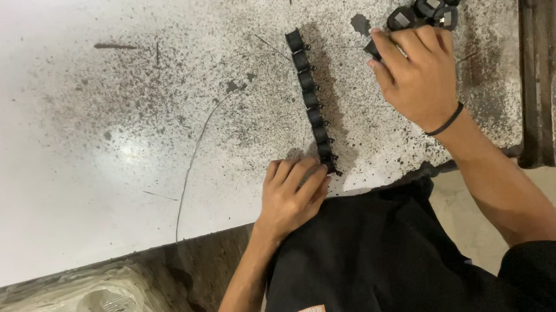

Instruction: The person arranges black plastic coil bobbins into rows on a workbench, then uses a soldering iron to solder wire leads onto each bobbin one at a time, working along the rows while smoke rises from the solder joints. The soldered bobbins accumulate in ordered rows on the bench.

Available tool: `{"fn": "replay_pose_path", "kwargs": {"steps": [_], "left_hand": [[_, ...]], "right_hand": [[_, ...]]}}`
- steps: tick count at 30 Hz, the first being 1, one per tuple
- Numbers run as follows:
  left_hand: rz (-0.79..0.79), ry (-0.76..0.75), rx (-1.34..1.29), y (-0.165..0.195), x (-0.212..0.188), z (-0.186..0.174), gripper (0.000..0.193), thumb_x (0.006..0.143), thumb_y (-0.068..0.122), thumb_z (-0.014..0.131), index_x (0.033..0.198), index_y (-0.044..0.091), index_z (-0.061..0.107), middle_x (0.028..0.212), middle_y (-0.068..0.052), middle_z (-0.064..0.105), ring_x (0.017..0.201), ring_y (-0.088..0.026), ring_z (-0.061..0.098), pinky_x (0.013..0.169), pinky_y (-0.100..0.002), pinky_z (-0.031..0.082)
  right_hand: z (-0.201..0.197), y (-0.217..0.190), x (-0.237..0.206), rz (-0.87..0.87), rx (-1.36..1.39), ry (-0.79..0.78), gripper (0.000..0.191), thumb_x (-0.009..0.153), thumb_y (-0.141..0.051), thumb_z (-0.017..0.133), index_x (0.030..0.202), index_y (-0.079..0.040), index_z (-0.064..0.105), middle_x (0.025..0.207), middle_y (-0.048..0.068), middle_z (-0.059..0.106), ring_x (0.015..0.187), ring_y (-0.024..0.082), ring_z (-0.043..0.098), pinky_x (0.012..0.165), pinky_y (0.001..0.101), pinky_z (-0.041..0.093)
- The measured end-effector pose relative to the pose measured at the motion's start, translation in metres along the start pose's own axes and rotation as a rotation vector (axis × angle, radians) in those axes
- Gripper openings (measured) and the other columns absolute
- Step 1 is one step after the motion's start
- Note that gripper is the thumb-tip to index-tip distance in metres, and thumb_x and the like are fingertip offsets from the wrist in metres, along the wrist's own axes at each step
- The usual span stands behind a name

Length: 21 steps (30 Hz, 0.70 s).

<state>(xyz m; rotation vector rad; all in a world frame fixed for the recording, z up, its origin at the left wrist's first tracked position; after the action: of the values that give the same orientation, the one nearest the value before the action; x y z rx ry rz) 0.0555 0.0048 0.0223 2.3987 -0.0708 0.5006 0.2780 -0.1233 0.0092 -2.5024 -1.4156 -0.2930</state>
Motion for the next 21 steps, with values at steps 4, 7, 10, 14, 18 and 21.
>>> {"fn": "replay_pose_path", "kwargs": {"steps": [4,7,10,14,18,21], "left_hand": [[-0.026,0.01,-0.014,0.0,0.001,0.002,0.03,0.083,0.012,0.086,0.108,0.008,0.071,0.112,-0.006,0.066,0.096,-0.028,0.062,0.08,-0.042,0.048],[-0.032,0.034,-0.015,0.0,0.001,0.002,0.027,0.083,0.013,0.085,0.106,0.008,0.071,0.109,-0.006,0.067,0.095,-0.026,0.062,0.079,-0.041,0.047],[-0.057,0.117,-0.058,-0.016,0.004,-0.001,0.023,0.085,0.017,0.083,0.101,0.007,0.071,0.107,-0.009,0.068,0.091,-0.022,0.061,0.073,-0.036,0.045],[-0.151,0.257,-0.012,-0.06,0.042,-0.008,0.013,0.096,0.013,0.075,0.106,0.007,0.072,0.112,-0.009,0.07,0.095,-0.019,0.059,0.079,-0.033,0.047],[-0.287,0.31,-0.09,-0.098,0.109,-0.023,0.014,0.1,0.01,0.066,0.112,0.007,0.074,0.115,-0.008,0.073,0.101,-0.023,0.062,0.086,-0.039,0.051],[-0.255,0.317,-0.101,-0.097,0.137,-0.04,0.025,0.097,0.011,0.067,0.12,0.004,0.071,0.12,-0.014,0.07,0.108,-0.032,0.062,0.092,-0.043,0.053]], "right_hand": [[0.001,0.004,0.0,-0.004,-0.007,-0.018,0.037,0.101,-0.018,0.082,0.134,-0.004,0.072,0.112,0.004,0.064,0.107,0.022,0.054,0.099,0.0402,0.041],[-0.005,0.001,0.005,0.0,0.04,-0.027,0.039,0.098,-0.017,0.081,0.133,-0.003,0.073,0.107,0.005,0.066,0.103,0.023,0.056,0.094,0.04,0.043],[-0.01,-0.007,0.019,0.053,0.303,-0.023,0.038,0.096,-0.017,0.085,0.128,0.0,0.074,0.1,0.01,0.069,0.093,0.024,0.061,0.083,0.0381,0.049],[-0.025,-0.015,0.057,0.062,0.591,0.059,0.02,0.105,-0.008,0.083,0.122,-0.002,0.075,0.101,0.011,0.076,0.086,0.019,0.071,0.077,0.0309,0.054],[-0.034,-0.051,0.112,-0.035,0.443,0.144,0.01,0.103,0.0,0.079,0.113,-0.003,0.077,0.101,0.012,0.078,0.088,0.024,0.071,0.08,0.0371,0.056],[-0.031,-0.064,0.129,-0.044,0.204,-0.1,0.034,0.092,-0.009,0.081,0.124,-0.002,0.074,0.113,0.017,0.074,0.099,0.029,0.069,0.085,0.0421,0.055]]}}
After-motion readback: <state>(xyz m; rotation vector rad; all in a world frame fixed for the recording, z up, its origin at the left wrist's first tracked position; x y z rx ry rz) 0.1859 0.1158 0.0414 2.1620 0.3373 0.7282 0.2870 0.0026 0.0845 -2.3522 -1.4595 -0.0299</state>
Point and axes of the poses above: each hand's wrist, its own x-axis towards the middle knuckle, its own z-axis out of the palm, y = z × x, the point moved 6 cm from there along x, towards the middle knuckle
